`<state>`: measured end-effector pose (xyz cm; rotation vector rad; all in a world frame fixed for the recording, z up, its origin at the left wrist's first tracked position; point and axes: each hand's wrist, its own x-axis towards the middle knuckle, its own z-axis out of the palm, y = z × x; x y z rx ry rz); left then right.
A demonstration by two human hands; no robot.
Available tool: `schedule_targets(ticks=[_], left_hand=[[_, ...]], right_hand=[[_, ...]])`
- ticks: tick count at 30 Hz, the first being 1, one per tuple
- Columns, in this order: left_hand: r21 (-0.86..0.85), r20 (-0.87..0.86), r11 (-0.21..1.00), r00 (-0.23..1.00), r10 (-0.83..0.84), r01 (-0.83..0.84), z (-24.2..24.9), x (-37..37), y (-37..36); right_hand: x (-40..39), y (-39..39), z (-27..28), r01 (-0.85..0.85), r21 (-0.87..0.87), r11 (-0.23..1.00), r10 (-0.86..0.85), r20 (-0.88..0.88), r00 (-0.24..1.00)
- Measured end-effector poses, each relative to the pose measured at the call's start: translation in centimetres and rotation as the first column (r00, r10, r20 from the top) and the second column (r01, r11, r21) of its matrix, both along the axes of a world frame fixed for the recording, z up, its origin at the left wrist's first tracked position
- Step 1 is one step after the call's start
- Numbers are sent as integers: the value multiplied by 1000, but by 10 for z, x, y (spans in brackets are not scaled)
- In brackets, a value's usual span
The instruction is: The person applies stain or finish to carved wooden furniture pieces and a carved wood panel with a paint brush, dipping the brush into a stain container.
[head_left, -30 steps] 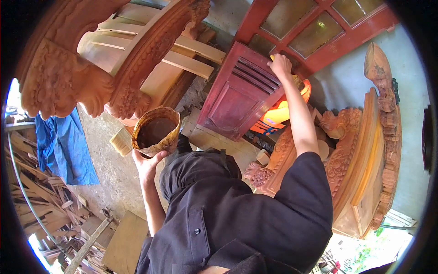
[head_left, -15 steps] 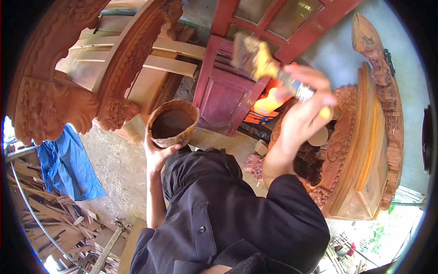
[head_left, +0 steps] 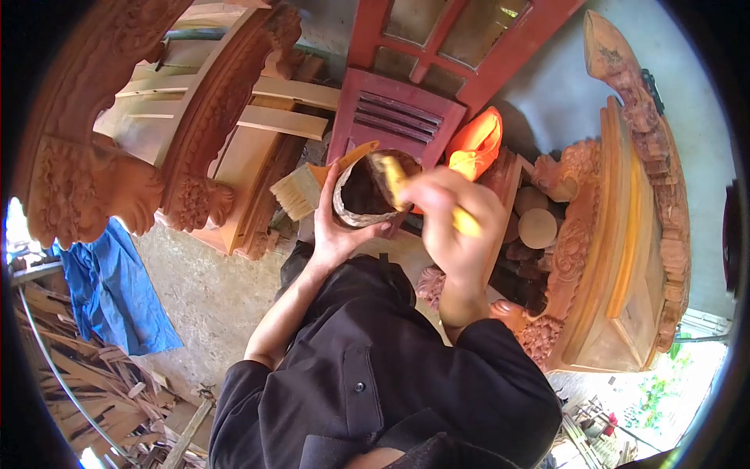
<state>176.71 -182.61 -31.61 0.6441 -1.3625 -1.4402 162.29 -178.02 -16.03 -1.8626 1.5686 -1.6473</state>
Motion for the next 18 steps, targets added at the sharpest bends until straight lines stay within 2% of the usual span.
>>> schedule_targets(ticks=[3, 4, 5, 7, 8, 9, 11, 12, 13, 15, 17, 18], left_hand=[[8, 6, 999, 999, 49, -49, 3, -7, -2], [-4, 24, 998, 997, 68, -68, 0, -9, -5], [-17, 41, 996, 995, 87, -86, -1, -11, -8], [-52, 108, 993, 988, 108, -103, -3, -11, -13], [-99, 133, 988, 982, 132, -119, -6, -12, -16], [-142, 156, 980, 975, 160, -138, -8, -13, -18], [-113, 136, 984, 979, 151, -136, -11, -12, -19], [-134, 187, 979, 967, 175, -151, -15, -10, -21], [-163, 231, 972, 951, 204, -168, -16, -9, -27], [-174, 209, 968, 954, 215, -180, -11, -4, -32], [-137, 191, 963, 948, 255, -232, -9, 2, -36], [-188, 247, 950, 924, 291, -249, -7, 7, -39]], right_hand=[[0, 5, -8, 85, -391, 916, -18, 173, 985], [-3, 12, 1, 137, -128, 982, -135, 27, 991], [-1, 6, 10, 158, 69, 985, -154, -55, 986], [5, 6, 0, 242, 127, 962, -267, 249, 931], [9, 9, 8, 248, 133, 959, -281, 387, 878], [7, 6, 8, 228, 88, 970, -244, 379, 893], [-3, -9, 0, 248, 238, 939, -308, 266, 913], [-5, -12, 1, 256, 268, 929, -346, 379, 858], [-12, -17, -3, 324, 152, 934, -358, 437, 825], [-31, -24, -8, 501, 42, 864, -441, 541, 716], [-56, -33, -20, 606, 15, 795, -527, 514, 677], [-72, -40, -35, 623, 33, 781, -560, 476, 678]])
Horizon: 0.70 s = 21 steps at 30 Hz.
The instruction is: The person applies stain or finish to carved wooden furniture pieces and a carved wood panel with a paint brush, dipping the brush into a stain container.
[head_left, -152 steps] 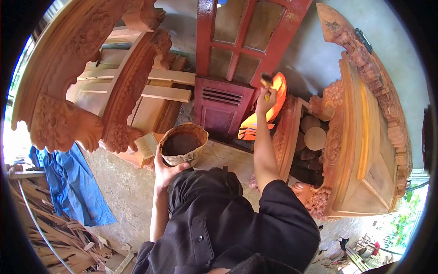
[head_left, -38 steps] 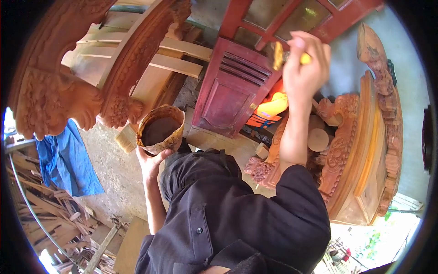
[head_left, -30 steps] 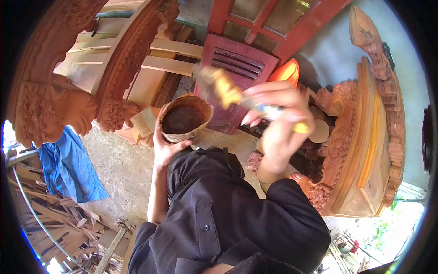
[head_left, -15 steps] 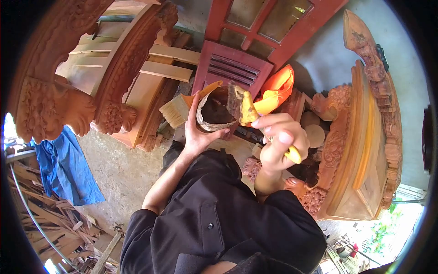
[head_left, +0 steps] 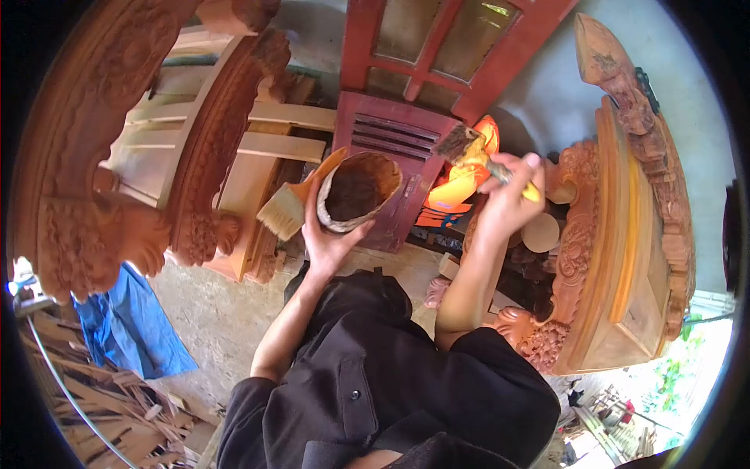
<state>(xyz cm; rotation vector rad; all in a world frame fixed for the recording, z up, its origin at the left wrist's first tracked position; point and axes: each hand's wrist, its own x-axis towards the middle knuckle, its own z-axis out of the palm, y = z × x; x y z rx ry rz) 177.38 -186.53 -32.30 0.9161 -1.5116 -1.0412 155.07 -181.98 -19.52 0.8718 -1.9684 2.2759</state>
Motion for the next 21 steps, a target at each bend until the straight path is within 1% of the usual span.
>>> schedule_targets(ticks=[1, 2, 3, 4, 5, 6, 7, 8, 9, 10, 11, 12, 13, 14, 15, 16, 17, 18, 20, 21], left_hand=[[39, -33, 999, 999, -1, 3, 3, 4, 0], [39, -46, 999, 999, 0, 1, -3, 9, -3], [41, -59, 999, 998, 3, 0, -9, 14, -6], [37, -60, 999, 998, -10, 13, -6, 19, -8], [84, -96, 996, 995, -2, 10, -1, 24, -9], [132, -132, 991, 991, 8, 10, 2, 29, -9], [128, -137, 992, 991, -3, 21, -1, 33, -12], [124, -113, 992, 994, 5, 9, -5, 39, -15], [121, -86, 993, 996, 15, -5, -8, 44, -15], [194, -95, 981, 995, 14, 5, -3, 46, -13], [198, -92, 980, 996, 6, 12, -4, 49, -12], [195, -77, 981, 997, -2, 17, -4, 51, -12], [190, -63, 982, 998, -8, 20, -4, 53, -13], [207, -102, 978, 995, -1, 23, 0, 52, -13], [207, -102, 978, 995, -5, 26, -1, 53, -15], [208, -92, 978, 996, -11, 30, -3, 55, -17], [210, -81, 977, 997, -16, 32, -3, 57, -17], [210, -84, 977, 996, -16, 33, -4, 58, -16], [219, -75, 975, 997, -19, 35, -2, 62, -14], [220, -76, 975, 997, -9, 25, -2, 65, -13]], right_hand=[[-13, -11, -17, 25, 20, 999, -24, -22, 999], [-26, -24, -39, 99, 83, 992, -94, -53, 994], [-36, -35, -63, 158, 240, 958, -143, -81, 986], [-56, -51, -102, 250, 337, 907, -154, -287, 945], [-66, -70, -142, 233, 317, 919, -113, -354, 929], [-58, -87, -163, 315, 399, 861, -150, -392, 907], [-49, -104, -186, 377, 417, 827, -139, -498, 856], [-27, -109, -179, 317, 515, 796, 18, -544, 839], [-4, -128, -196, 299, 467, 832, 3, -542, 840], [20, -148, -214, 279, 418, 865, -13, -538, 843], [46, -161, -215, 305, 401, 864, 1, -607, 795], [67, -172, -219, 284, 409, 867, 31, -613, 790], [85, -177, -216, 167, 470, 866, 158, -575, 802], [93, -186, -225, -15, 492, 870, 302, -511, 805], [93, -192, -232, -11, 493, 870, 300, -511, 806], [91, -197, -229, -139, 395, 908, 362, -577, 732], [90, -197, -228, -273, 301, 914, 406, -646, 646], [84, -186, -227, -322, 470, 822, 536, -447, 716], [62, -159, -202, -349, 393, 851, 475, -290, 831], [41, -152, -214, -286, 400, 871, 424, -315, 849]])
